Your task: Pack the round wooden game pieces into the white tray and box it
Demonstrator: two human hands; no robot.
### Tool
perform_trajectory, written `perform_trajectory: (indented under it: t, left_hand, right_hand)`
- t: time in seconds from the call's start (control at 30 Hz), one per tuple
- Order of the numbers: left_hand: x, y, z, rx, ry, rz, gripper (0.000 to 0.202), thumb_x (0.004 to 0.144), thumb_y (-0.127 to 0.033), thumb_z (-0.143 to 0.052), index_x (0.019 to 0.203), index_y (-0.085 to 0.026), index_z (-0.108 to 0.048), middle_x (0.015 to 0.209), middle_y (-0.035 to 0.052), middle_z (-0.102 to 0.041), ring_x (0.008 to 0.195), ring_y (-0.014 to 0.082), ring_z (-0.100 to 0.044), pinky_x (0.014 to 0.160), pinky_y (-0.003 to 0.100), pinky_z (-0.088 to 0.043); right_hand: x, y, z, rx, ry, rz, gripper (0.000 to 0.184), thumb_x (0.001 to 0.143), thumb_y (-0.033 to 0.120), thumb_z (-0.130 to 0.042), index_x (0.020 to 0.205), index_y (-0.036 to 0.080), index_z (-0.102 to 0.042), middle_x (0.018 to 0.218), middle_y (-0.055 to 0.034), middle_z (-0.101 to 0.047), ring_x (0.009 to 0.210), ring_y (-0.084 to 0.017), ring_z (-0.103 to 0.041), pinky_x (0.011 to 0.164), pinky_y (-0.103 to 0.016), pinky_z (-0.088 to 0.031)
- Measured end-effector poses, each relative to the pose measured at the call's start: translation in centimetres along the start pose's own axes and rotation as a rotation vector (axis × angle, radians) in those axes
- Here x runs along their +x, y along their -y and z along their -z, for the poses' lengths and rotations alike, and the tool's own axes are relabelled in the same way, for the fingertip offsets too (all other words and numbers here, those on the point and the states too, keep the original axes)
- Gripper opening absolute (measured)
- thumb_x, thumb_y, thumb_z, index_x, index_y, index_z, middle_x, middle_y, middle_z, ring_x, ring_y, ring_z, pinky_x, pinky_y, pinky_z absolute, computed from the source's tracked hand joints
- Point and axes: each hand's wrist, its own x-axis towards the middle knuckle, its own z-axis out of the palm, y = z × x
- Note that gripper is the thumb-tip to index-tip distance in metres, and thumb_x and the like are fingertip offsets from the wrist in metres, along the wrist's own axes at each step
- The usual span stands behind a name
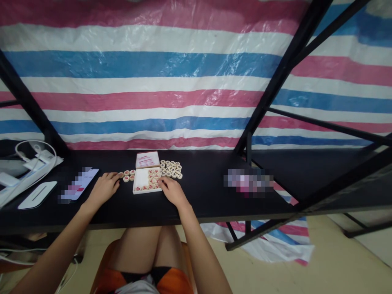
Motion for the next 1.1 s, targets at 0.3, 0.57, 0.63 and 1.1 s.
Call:
perform_trajectory:
  t: [0.3,0.57,0.63,1.1]
  left_hand:
    - [0.0,0.1,-0.4,-0.105,-0.034,-0.009,0.037,0.084,-0.019,-0.041,0.115,-0.020,-0.061,0.112,0.0120,-0.061,0.102,0.0275,-0.054,0.089,0.040,-0.044]
    - [0.1,0.2,-0.7,-0.056,-0.035,0.019,0.044,0.084,-0.020,-0.043,0.127,-0.017,-0.051,0.129,0.0151,-0.050,0.111,0.0295,-0.052,0.090,0.040,-0.044]
    - [0.1,0.4,-0.6,-0.077,-0.039,0.019,0.045,0.083,-0.020,-0.044,0.128,-0.016,-0.050,0.130,0.0163,-0.048,0.112,0.0305,-0.051,0.089,0.041,-0.045]
    - [1.7,-6.8,2.8,-0.348,0.128,-0.334,0.030,0.088,-0.032,-0.046,0.107,-0.022,-0.066,0.109,0.0085,-0.063,0.103,0.0241,-0.055,0.093,0.037,-0.039]
  right_hand:
    - [0.0,-0.1,0.0,-0.001,-0.004,0.003,0.028,0.090,0.038,-0.043,0.104,0.024,-0.063,0.088,-0.0026,-0.067,0.082,-0.016,-0.061,0.077,-0.026,-0.044]
    - [0.0,0.0,0.0,0.004,-0.001,-0.006,0.028,0.090,0.038,-0.043,0.104,0.024,-0.063,0.089,-0.0029,-0.067,0.082,-0.016,-0.062,0.077,-0.027,-0.044]
    - [0.0,0.0,-0.1,0.004,0.001,-0.006,0.028,0.090,0.038,-0.043,0.104,0.024,-0.063,0.089,-0.0029,-0.067,0.082,-0.016,-0.062,0.078,-0.027,-0.044]
    - [0.1,-0.1,-0.3,0.003,-0.008,0.019,0.027,0.091,0.036,-0.043,0.103,0.023,-0.062,0.089,-0.0029,-0.067,0.081,-0.015,-0.061,0.077,-0.026,-0.043]
